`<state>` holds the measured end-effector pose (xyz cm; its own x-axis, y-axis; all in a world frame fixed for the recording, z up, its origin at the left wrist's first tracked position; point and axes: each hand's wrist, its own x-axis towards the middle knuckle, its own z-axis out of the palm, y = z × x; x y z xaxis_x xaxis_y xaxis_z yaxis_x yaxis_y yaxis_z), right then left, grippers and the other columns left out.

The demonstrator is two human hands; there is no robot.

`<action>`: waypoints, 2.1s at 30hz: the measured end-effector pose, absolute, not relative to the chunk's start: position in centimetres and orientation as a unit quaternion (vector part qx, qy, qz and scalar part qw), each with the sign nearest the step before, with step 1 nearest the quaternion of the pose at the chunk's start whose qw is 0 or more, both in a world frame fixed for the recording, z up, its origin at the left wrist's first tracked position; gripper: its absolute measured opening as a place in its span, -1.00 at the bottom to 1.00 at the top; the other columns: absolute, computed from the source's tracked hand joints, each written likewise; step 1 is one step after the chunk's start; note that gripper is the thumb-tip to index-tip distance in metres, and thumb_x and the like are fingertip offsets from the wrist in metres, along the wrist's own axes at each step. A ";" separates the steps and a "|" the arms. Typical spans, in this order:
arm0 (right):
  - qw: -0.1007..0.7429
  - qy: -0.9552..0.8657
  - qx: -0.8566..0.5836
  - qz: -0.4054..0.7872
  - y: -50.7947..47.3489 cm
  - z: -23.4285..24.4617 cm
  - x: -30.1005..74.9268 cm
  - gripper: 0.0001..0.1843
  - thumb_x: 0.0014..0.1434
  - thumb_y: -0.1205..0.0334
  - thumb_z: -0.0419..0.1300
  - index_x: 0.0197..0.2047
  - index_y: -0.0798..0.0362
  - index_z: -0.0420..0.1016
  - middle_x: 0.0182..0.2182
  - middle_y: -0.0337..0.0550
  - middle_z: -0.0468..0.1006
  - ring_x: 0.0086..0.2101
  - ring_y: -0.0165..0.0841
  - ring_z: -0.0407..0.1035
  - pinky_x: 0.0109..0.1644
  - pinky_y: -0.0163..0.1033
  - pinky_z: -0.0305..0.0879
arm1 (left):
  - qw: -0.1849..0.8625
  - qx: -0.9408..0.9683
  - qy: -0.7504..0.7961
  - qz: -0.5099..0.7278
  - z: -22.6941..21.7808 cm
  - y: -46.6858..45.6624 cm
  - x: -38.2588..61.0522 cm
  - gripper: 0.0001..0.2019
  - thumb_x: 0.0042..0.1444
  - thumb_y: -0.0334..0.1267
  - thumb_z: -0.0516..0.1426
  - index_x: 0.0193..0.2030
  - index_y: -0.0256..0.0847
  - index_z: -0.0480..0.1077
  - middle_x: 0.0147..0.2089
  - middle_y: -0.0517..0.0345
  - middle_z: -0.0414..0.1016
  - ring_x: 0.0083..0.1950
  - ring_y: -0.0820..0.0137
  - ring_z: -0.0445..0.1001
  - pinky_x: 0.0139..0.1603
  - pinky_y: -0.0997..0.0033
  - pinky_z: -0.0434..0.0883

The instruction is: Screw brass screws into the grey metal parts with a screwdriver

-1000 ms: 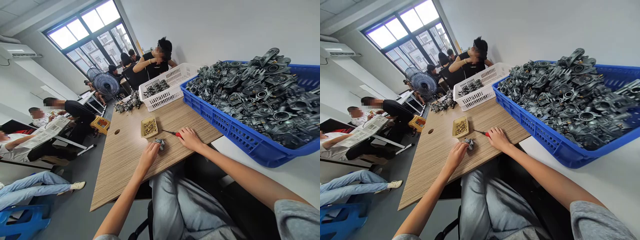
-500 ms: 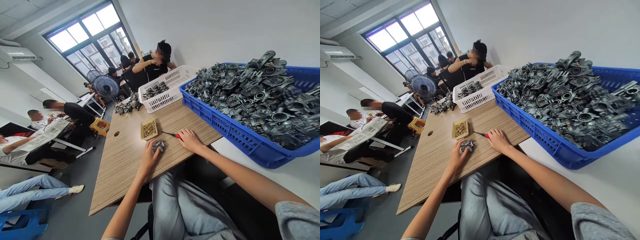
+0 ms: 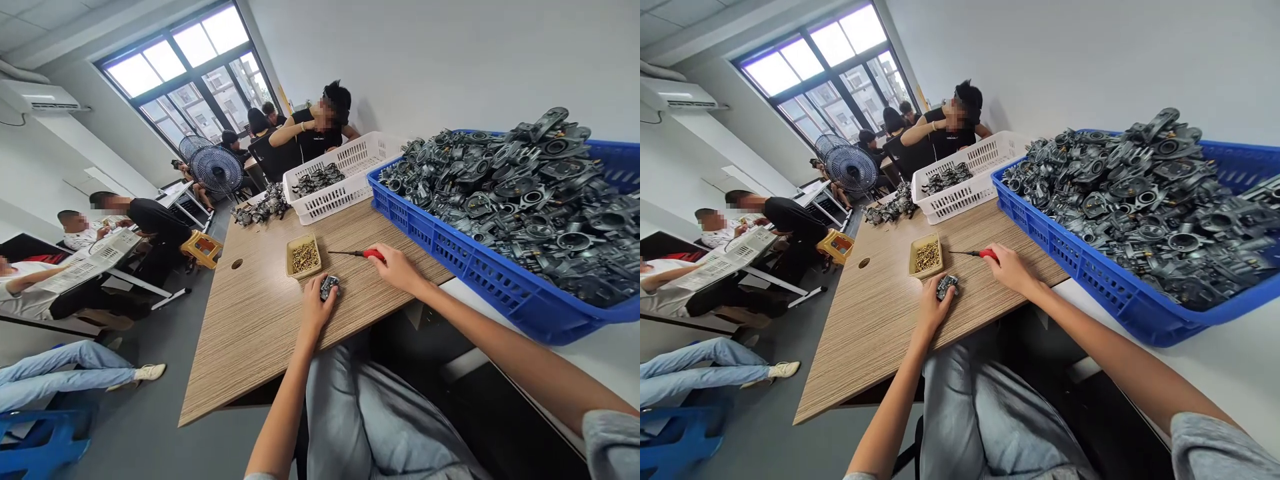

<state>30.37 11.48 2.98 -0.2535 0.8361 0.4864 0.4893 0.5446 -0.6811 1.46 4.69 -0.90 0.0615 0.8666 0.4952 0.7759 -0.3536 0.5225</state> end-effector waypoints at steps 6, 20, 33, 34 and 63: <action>0.468 -0.781 -0.368 0.190 10.1 8.8 31.7 -0.74 0.50 0.15 0.20 0.13 0.01 0.63 0.02 0.00 0.76 -0.02 -0.09 0.63 0.13 -0.03 0.52 | 0.086 0.731 0.557 0.384 -0.6 4.1 1.6 -0.63 0.55 -0.12 0.17 0.39 -0.11 0.45 0.27 -0.15 0.60 0.31 0.09 0.60 0.39 -0.01 0.52; 0.384 -0.844 -0.312 0.209 7.1 11.9 33.0 -0.71 0.46 0.29 0.22 0.15 -0.07 0.69 0.04 -0.06 0.75 0.02 -0.11 0.64 0.16 -0.06 0.54 | 0.088 0.725 0.572 0.374 -0.5 3.7 1.5 -0.57 0.54 -0.10 0.15 0.45 -0.13 0.44 0.25 -0.15 0.58 0.28 0.08 0.58 0.42 -0.04 0.50; 0.345 -0.867 -0.278 0.228 6.5 11.9 32.5 -0.54 0.47 0.44 0.07 0.16 -0.11 0.72 0.11 -0.12 0.73 0.13 -0.17 0.60 0.32 -0.06 0.49 | 0.079 0.726 0.576 0.367 -0.1 3.6 1.7 -0.60 0.54 -0.11 0.14 0.42 -0.12 0.46 0.23 -0.13 0.59 0.27 0.08 0.58 0.39 -0.03 0.52; 0.349 -0.869 -0.271 0.225 6.4 11.9 32.4 -0.53 0.47 0.45 0.07 0.15 -0.12 0.73 0.11 -0.12 0.74 0.14 -0.18 0.61 0.32 -0.07 0.50 | 0.079 0.726 0.576 0.367 -0.1 3.6 1.8 -0.60 0.54 -0.11 0.14 0.42 -0.12 0.46 0.23 -0.14 0.59 0.27 0.08 0.58 0.39 -0.03 0.52; 0.262 -0.905 -0.316 0.110 3.8 12.7 30.9 -0.83 0.58 0.28 0.21 0.14 -0.06 0.58 -0.01 -0.09 0.74 -0.05 -0.17 0.64 -0.04 -0.20 0.39 | 0.085 0.735 0.569 0.359 -0.1 3.4 1.6 -0.58 0.52 -0.12 0.17 0.44 -0.11 0.43 0.23 -0.12 0.58 0.28 0.08 0.58 0.39 -0.01 0.52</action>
<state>30.94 3.83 12.69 -0.6623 0.6305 0.4047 0.5149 0.7754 -0.3655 1.65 3.44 -0.09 0.0944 0.8974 0.4309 0.7758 -0.3376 0.5331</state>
